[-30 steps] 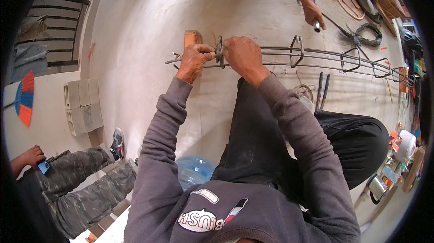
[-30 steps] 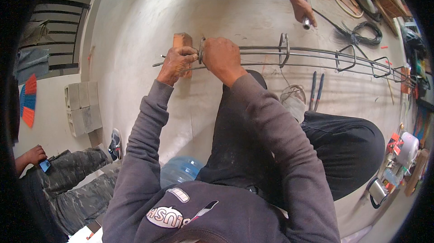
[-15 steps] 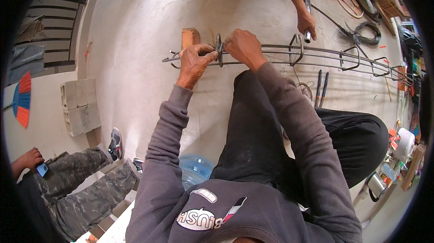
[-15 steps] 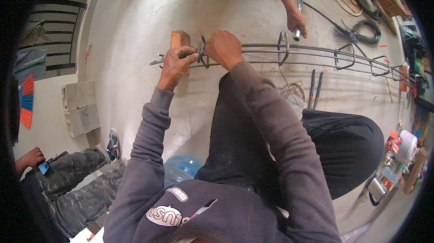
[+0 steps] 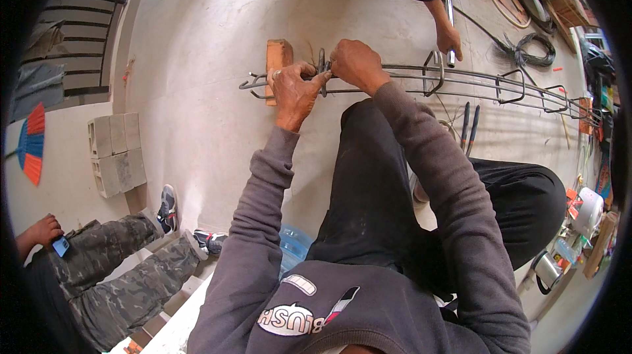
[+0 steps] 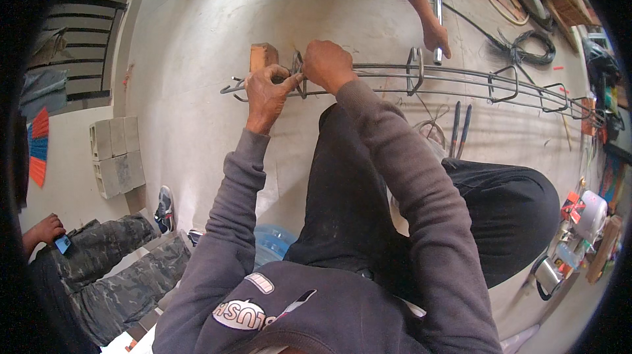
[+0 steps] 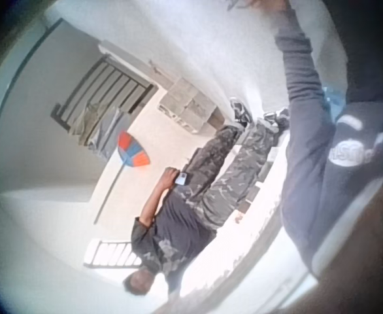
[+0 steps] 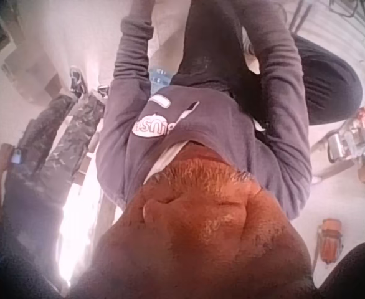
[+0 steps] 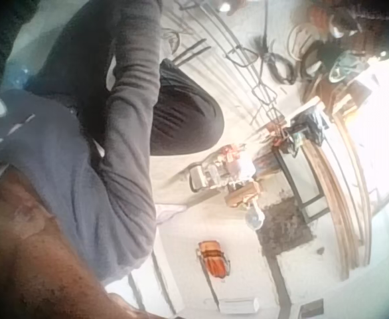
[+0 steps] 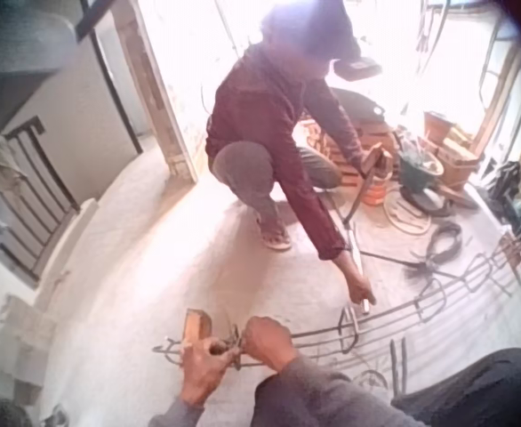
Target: The person sits on the floor and assembles a metal frame by wrapping wire around the joints of metal rods. They use pliers to twist and tighten the wire at multiple connection points along the frame.
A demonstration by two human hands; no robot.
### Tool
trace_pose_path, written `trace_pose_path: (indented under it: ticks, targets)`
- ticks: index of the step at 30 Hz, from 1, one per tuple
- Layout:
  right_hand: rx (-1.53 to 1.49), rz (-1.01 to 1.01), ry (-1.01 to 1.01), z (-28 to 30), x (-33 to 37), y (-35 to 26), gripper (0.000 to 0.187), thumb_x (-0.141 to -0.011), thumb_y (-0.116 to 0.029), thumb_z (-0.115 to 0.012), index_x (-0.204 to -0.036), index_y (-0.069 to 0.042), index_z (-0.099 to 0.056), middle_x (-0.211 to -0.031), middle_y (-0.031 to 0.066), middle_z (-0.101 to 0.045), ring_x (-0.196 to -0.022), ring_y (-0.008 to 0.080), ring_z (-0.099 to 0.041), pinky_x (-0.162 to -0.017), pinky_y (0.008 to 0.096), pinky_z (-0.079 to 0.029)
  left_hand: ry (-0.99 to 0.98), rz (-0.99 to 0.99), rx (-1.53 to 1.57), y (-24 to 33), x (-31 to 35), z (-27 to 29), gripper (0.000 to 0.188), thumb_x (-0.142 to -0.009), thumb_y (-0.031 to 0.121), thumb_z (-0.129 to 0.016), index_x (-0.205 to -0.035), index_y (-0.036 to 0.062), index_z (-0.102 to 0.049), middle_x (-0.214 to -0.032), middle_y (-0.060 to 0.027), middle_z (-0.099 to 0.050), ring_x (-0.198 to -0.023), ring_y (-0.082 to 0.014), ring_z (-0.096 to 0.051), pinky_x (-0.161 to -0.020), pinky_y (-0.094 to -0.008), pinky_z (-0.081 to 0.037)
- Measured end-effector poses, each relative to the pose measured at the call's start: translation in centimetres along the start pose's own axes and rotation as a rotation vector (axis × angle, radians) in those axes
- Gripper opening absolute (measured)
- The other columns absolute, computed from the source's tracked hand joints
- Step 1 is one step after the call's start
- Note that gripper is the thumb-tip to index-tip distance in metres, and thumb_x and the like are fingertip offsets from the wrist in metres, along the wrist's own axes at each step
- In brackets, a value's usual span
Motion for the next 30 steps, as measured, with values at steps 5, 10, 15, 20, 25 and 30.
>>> trace_pose_path:
  ticks: [5,10,15,20,25,30]
  targets:
    - [-0.013,0.052,0.063,0.2,0.2,0.0,0.014,-0.076,-0.017,-0.067,-0.081,-0.008,-0.077,-0.084,0.0190,-0.072,-0.079,0.0403,-0.070,-0.073,0.0501,-0.058,-0.002,-0.035,-0.057,0.3,0.3,-0.1,0.044,-0.084,0.050,-0.076,-0.079,0.0063,-0.076,-0.074,-0.0056,-0.073,-0.078,-0.0260,-0.066,-0.100,-0.0466,-0.035]
    - [-0.019,0.074,0.070,-0.3,-0.2,0.3,0.013,-0.075,-0.017,-0.068,-0.081,-0.009,-0.077,-0.082,0.0183,-0.072,-0.082,0.0386,-0.070,-0.073,0.0502,-0.058,0.028,-0.116,-0.106,0.8,1.3,-0.4,0.041,-0.081,0.046,-0.078,-0.095,0.0076,-0.073,-0.090,-0.0079,-0.073,-0.093,-0.0276,-0.066,-0.111,-0.0511,-0.027]
    - [-0.038,0.090,0.055,0.2,0.7,-0.6,0.019,-0.082,-0.016,-0.068,-0.091,0.000,-0.073,-0.091,0.0244,-0.072,-0.090,0.0414,-0.072,-0.080,0.0497,-0.059,0.092,-0.132,-0.087,0.2,1.9,-0.6,0.038,-0.081,0.040,-0.078,-0.098,0.0081,-0.068,-0.094,-0.0088,-0.072,-0.096,-0.0289,-0.066,-0.117,-0.0547,-0.022]
    - [-0.031,0.108,0.050,0.3,0.9,-0.7,0.019,-0.081,-0.016,-0.069,-0.090,0.000,-0.072,-0.090,0.0240,-0.072,-0.090,0.0404,-0.072,-0.079,0.0487,-0.059,0.177,-0.164,-0.069,0.9,2.4,-0.6,0.036,-0.081,0.039,-0.079,-0.095,0.0079,-0.067,-0.090,-0.0082,-0.071,-0.093,-0.0286,-0.065,-0.117,-0.0530,-0.023]
    - [-0.028,0.094,0.134,0.8,1.6,-1.0,0.019,-0.079,-0.016,-0.072,-0.088,0.000,-0.073,-0.086,0.0237,-0.072,-0.084,0.0407,-0.072,-0.075,0.0486,-0.059,0.191,-0.134,-0.017,0.5,2.6,-0.7,0.036,-0.079,0.040,-0.080,-0.092,0.0074,-0.068,-0.087,-0.0068,-0.070,-0.091,-0.0276,-0.064,-0.116,-0.0506,-0.025]
    - [-0.032,0.073,0.140,1.3,1.9,-1.2,0.013,-0.077,-0.014,-0.071,-0.081,-0.002,-0.074,-0.082,0.0228,-0.072,-0.079,0.0403,-0.073,-0.072,0.0482,-0.059,0.193,-0.122,0.026,0.0,2.1,-0.5,0.036,-0.078,0.040,-0.081,-0.087,0.0075,-0.070,-0.084,-0.0050,-0.069,-0.088,-0.0251,-0.063,-0.115,-0.0481,-0.025]
Point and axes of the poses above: each hand's wrist, its own x-axis away from the middle knuckle, its own z-axis out of the back of the hand, y = z × x, the point moved 9 cm from there along -x, towards the middle knuckle
